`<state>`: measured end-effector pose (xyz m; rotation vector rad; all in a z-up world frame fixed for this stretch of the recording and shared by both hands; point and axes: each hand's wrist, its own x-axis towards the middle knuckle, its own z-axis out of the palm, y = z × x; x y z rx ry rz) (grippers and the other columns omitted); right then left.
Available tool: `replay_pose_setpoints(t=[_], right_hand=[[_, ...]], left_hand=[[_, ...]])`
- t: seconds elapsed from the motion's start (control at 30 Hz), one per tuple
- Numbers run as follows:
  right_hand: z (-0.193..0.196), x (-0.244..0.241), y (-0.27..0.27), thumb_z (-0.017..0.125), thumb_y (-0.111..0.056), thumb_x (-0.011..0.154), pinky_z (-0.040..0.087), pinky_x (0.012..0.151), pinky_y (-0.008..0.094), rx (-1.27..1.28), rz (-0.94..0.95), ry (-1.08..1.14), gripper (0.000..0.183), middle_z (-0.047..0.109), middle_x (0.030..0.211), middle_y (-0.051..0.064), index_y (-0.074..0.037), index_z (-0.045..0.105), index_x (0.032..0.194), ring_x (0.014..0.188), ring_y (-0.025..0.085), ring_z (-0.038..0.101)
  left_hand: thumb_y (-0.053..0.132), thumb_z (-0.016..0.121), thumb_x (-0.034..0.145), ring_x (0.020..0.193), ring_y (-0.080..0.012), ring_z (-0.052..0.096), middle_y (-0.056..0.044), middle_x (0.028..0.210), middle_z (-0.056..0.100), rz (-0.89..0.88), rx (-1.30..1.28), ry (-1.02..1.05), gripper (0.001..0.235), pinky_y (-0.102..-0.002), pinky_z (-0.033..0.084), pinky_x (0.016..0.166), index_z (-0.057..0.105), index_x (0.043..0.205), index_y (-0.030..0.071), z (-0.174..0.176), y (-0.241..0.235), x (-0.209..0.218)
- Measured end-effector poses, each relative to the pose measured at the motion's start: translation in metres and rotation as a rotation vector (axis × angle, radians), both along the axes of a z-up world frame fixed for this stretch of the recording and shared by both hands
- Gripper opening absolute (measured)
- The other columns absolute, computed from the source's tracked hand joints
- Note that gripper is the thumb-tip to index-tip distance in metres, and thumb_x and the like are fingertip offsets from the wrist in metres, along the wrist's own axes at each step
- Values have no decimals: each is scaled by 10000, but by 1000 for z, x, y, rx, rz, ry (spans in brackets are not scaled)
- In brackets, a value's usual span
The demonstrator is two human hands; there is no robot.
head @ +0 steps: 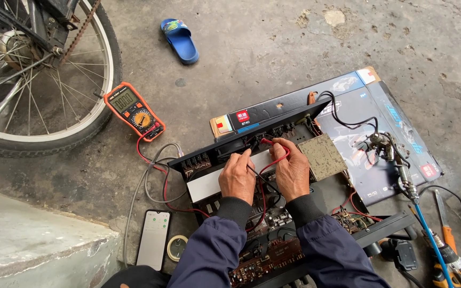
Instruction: The person uses a multimeter to test components on an open electronic device, likely a power supply unit. They then use a soldering iron to work on the circuit board, handling wires and components.
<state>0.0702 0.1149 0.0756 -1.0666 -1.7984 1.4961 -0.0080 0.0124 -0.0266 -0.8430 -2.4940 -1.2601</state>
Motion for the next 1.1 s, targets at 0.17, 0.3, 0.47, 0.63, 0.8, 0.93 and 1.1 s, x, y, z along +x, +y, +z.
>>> replay_pose_setpoints(t=[0.17,0.3,0.47,0.63,0.8,0.93,1.1], right_hand=[[0,1,0,671,-231,1141,657,977,412,-4,-1,-3,224,830,1047,177,-118,813,1271,1047,242,772],[1,1,-1,679,-228,1135,656,978,396,-11,-3,3,225,826,1041,180,-108,815,1269,1039,234,765],[-1,-3,0,669,-241,1138,649,970,422,20,1,0,227,825,1024,177,-121,816,1263,1016,245,770],[-7,-5,1,655,-250,1152,645,956,452,56,14,-10,224,831,1027,172,-137,811,1267,1008,256,785],[-7,-8,3,648,-256,1149,620,938,450,104,26,-60,226,829,987,156,-157,819,1260,974,264,782],[-18,-6,8,648,-268,1153,612,948,457,113,23,-73,227,833,1000,144,-165,817,1264,987,265,781],[-25,0,22,662,-382,1154,561,1067,554,227,69,-238,301,814,1148,204,-199,802,1348,1172,420,742]], left_hand=[[144,654,1067,896,-293,766,-57,895,704,6,6,15,212,-408,651,794,819,1200,157,-1,0,1],[141,657,1065,892,-279,767,-50,892,706,18,0,22,214,-403,653,792,821,1200,165,-2,2,1],[147,656,1067,892,-277,767,-47,893,706,21,-3,20,213,-400,651,796,818,1205,164,1,0,1],[152,656,1070,891,-276,771,-49,891,713,28,5,12,206,-400,652,796,821,1193,159,0,1,2],[144,656,1067,887,-282,774,-51,887,714,30,9,10,206,-406,653,786,823,1188,156,0,1,2],[116,659,1047,890,-252,762,-19,880,694,20,-11,-12,240,-384,648,813,818,1217,176,4,0,6],[57,672,958,965,-274,754,-28,929,681,5,26,-46,359,-402,653,843,798,1272,180,17,1,12]])
